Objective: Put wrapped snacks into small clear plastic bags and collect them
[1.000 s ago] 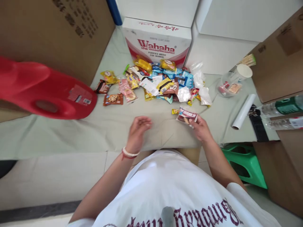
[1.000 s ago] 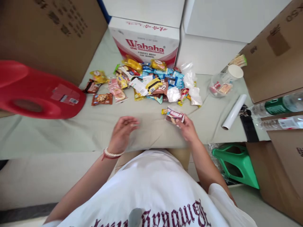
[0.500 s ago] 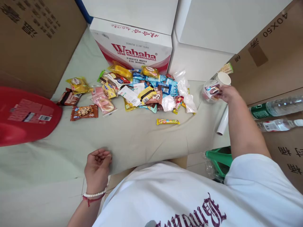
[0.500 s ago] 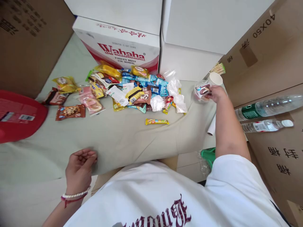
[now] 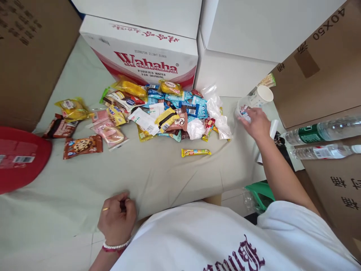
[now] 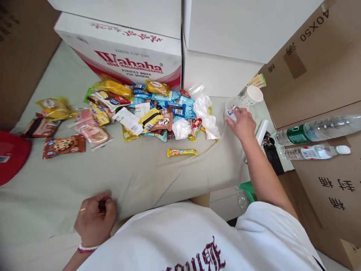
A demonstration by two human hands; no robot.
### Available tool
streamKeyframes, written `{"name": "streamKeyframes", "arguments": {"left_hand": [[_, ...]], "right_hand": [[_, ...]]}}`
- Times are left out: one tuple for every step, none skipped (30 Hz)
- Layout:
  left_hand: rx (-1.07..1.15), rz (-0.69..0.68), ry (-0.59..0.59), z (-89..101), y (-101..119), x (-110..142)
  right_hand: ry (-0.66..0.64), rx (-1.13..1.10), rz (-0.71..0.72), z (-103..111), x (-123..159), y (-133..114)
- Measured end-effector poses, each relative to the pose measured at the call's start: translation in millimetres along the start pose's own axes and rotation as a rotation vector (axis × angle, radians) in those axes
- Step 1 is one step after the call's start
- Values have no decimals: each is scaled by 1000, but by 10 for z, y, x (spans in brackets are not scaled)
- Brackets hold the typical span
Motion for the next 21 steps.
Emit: {"name": "streamKeyframes", "arguments": {"left_hand": [[-15,-37,18,3,28,6],[-33,-72,36,6,55,13],[-53,-102,46,2,76,21],[-67,-129,59,4,94,28],[-76,-149,72,7,107,35],[-84,-162,83,9,114,40],[-92,-167,93,10,115,43],[-99,-163,96,4,109,43],[-104,-157,103,3,102,42],[-111,-152,109,0,97,43],[-121,-147,114,-6,92,44],[-128,-144,124,-6,89,47],[-135,-139,126,-12,82,49],[-142,-132,129,-17,72,50],[-146,-126,126,-27,62,52],[-151,-118,119,-40,46,53],[-154,-113,115,-49,31,55],[-158,-112,113,-58,20,59],[-163,-113,116,-63,9,63],[-168,-114,120,-65,0,68],[-172,-114,123,-68,-7,71]], "right_hand": [[-55,19,14,-56,85,-37],[-86,43,-4,-98,164,-12],[-97,69,-43,-124,231,68],[-92,94,-93,-137,284,189],[-84,118,-142,-149,321,335],[-80,139,-184,-165,341,491],[-81,157,-215,-188,343,644],[-83,171,-233,-214,327,785],[-84,180,-242,-241,296,909],[-85,186,-243,-270,253,1012],[-85,191,-240,-298,201,1095],[-81,194,-233,-325,144,1157],[-76,195,-225,-352,84,1204],[-70,194,-216,-379,23,1239],[-63,189,-207,-407,-39,1268],[-58,182,-197,-437,-103,1294],[-53,175,-188,-469,-167,1323],[-50,170,-182,-500,-231,1359],[-48,168,-177,-529,-296,1403],[-46,172,-168,-555,-365,1448],[-48,180,-133,-580,-444,1471]]}}
Point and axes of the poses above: each hand's wrist, its own x-axis away from the middle knuckle, its own z-axis out of the back of the hand, y = z × x, the point moved 10 cm from there along -x, towards the middle knuckle, and after that the axes turned 12 degrees about z, right-handed, at the moved point
